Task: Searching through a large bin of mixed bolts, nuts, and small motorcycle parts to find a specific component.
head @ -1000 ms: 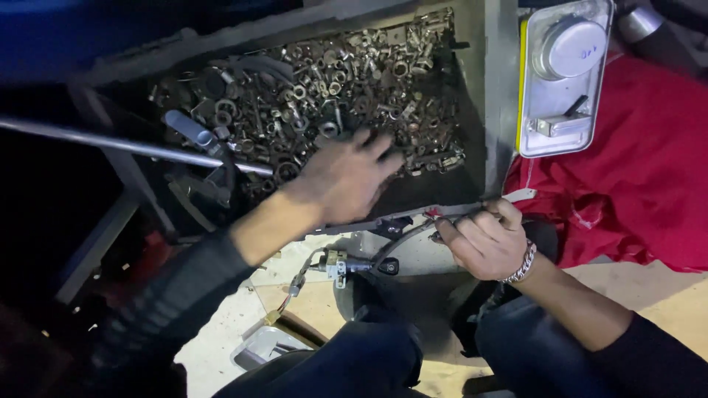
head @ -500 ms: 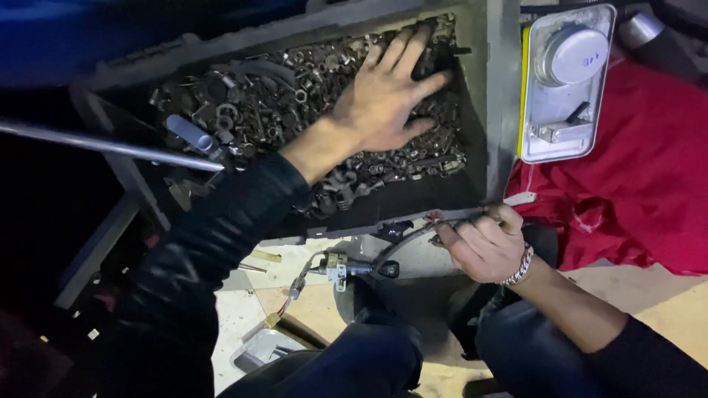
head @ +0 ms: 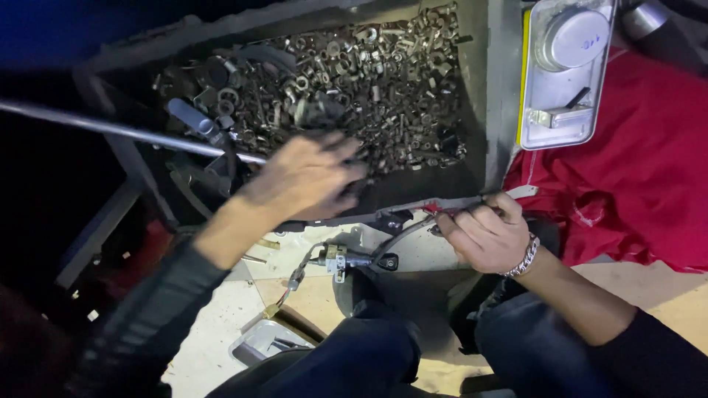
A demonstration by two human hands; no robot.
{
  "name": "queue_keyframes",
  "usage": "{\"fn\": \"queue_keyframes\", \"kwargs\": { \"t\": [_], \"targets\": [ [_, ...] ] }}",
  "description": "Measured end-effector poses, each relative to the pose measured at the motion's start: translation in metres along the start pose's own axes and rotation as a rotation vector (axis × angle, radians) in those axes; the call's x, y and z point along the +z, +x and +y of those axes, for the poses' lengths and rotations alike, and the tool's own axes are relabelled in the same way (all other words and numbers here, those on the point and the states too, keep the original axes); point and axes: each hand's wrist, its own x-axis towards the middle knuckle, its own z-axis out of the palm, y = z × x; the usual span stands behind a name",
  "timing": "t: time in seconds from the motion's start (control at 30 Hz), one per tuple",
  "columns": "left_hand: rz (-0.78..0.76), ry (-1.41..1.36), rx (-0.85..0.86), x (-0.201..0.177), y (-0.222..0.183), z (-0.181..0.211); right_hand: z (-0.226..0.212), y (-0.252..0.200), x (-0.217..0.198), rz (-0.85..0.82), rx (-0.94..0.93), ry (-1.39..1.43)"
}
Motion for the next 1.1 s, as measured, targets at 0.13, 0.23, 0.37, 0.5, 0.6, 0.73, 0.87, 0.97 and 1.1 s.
{"fn": "queue_keyframes", "kwargs": {
  "t": [0.13,0.23,0.37,0.5,0.6,0.73,0.87,0.97,1.1],
  "targets": [
    [0.139,0.153,-0.007,-0.024,-0.051,-0.025,0.001,-0.001,0.000,0.019,0.010,0.013],
    [0.069,0.161,-0.030,-0.052,-0.078,-0.041,0.000,-0.004,0.003,0.012,-0.001,0.010],
    [0.113,0.261,-0.079,-0.066,-0.098,-0.046,0.002,-0.010,0.005,0.011,-0.012,-0.010],
    [-0.009,0.260,-0.096,-0.091,-0.096,-0.028,0.000,0.002,-0.001,-0.033,-0.018,-0.100],
    [-0.128,0.126,-0.197,-0.113,-0.086,-0.010,0.000,0.000,-0.002,-0.033,-0.010,-0.088],
    [-0.323,-0.001,-0.271,-0.147,-0.069,0.005,0.000,0.001,-0.001,-0.032,-0.007,-0.088],
    [0.027,0.027,-0.167,-0.147,-0.028,0.002,-0.002,0.001,0.000,-0.034,0.003,-0.091],
    [0.162,0.012,-0.200,-0.121,0.028,-0.013,-0.001,-0.006,0.002,-0.053,0.001,-0.100],
    [0.382,0.075,-0.026,-0.066,0.105,-0.033,-0.001,0.001,0.002,-0.006,0.014,-0.095]
  ]
}}
